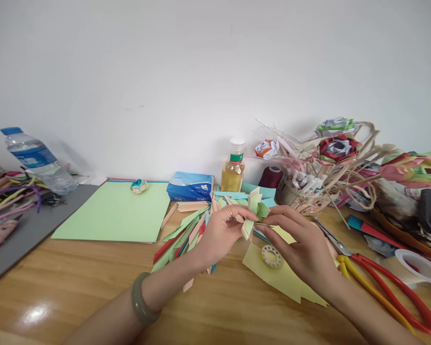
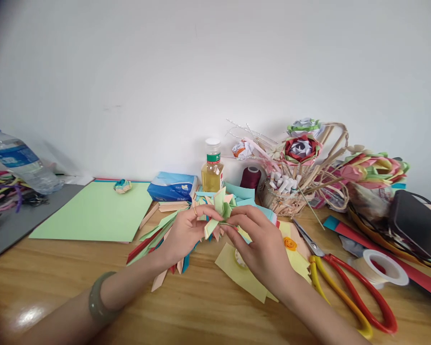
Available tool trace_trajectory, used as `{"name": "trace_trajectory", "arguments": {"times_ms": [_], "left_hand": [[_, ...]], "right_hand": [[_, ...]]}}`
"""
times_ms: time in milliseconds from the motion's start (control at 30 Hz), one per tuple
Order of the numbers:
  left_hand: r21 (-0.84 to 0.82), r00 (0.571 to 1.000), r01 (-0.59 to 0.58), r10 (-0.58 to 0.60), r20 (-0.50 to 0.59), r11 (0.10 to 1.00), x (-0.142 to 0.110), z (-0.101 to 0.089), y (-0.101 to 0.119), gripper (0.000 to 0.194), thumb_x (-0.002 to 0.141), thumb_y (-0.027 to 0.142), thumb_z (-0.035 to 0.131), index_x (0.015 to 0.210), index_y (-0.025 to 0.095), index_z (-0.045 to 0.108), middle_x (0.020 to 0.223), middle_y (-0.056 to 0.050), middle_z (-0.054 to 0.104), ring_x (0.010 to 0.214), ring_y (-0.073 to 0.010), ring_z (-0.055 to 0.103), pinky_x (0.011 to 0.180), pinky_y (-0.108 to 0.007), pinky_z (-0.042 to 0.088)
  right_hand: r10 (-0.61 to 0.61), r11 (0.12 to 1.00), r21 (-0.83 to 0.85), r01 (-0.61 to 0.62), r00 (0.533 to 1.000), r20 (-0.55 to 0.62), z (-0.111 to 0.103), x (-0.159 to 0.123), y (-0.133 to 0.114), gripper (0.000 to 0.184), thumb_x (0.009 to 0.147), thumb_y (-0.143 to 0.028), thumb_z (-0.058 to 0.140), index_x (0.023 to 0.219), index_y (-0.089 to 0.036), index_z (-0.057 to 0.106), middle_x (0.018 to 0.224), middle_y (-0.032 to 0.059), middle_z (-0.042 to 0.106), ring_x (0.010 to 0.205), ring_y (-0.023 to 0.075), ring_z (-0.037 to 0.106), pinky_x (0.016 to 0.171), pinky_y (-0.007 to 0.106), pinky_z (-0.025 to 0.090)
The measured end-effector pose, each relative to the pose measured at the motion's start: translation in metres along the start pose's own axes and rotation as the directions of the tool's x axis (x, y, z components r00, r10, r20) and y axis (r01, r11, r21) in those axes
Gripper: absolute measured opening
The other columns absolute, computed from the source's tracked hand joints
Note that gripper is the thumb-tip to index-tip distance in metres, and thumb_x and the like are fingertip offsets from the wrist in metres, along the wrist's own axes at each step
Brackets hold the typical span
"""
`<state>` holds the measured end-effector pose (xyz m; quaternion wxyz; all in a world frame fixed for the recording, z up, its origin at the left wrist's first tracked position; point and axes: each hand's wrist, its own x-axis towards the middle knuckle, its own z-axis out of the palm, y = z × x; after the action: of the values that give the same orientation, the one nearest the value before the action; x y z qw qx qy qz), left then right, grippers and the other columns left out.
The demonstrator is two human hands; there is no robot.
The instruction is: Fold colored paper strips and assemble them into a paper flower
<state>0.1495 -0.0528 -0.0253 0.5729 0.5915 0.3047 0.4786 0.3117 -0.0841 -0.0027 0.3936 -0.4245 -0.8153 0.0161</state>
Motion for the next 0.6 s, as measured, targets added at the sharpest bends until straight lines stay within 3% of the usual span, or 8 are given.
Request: {"name": "trace_trajectory", "arguments": {"times_ms": [133, 400, 600], "left_hand": [[0.056, 0.998, 0.025, -0.022, -0.051, 0.998, 0.0005, -0.0009, -0.0006, 0.010, 0.071, 0.023, 0.064, 0.076, 0.017, 0.068, 0.072, -0.002, 0.062, 0.063, -0.0115, 0.054, 0.060, -0.024, 0.044], [0.082, 0.999, 0.033, -0.030, -0.034, 0.996, -0.0002, -0.0023, 0.0007, 0.012, 0.072, 0.025, 0.062, 0.077, 0.018, 0.070, 0.074, -0.004, 0.065, 0.070, -0.0145, 0.057, 0.062, -0.025, 0.046], [0.129, 0.998, 0.053, -0.049, -0.041, 0.990, 0.0026, -0.0060, 0.0078, 0.012, 0.069, 0.027, 0.066, 0.076, 0.018, 0.071, 0.076, -0.004, 0.067, 0.072, -0.0151, 0.057, 0.063, -0.025, 0.045]], "right_hand": [[0.057, 0.995, 0.077, -0.056, 0.998, -0.007, -0.0008, -0.0013, -0.0037, 0.011, 0.085, -0.019, 0.052, 0.076, -0.021, 0.057, 0.081, 0.0051, 0.060, 0.078, 0.0162, 0.059, 0.065, 0.028, 0.047], [0.165, 0.977, 0.138, -0.161, 0.986, -0.016, -0.0009, -0.0013, -0.0063, 0.012, 0.085, -0.024, 0.051, 0.075, -0.022, 0.057, 0.081, 0.0048, 0.061, 0.078, 0.0177, 0.058, 0.067, 0.030, 0.046], [0.367, 0.885, 0.270, -0.378, 0.926, 0.095, -0.0055, 0.0021, -0.0047, 0.025, 0.086, -0.038, 0.048, 0.069, -0.021, 0.057, 0.073, 0.0022, 0.060, 0.068, 0.0160, 0.056, 0.059, 0.027, 0.044]]}}
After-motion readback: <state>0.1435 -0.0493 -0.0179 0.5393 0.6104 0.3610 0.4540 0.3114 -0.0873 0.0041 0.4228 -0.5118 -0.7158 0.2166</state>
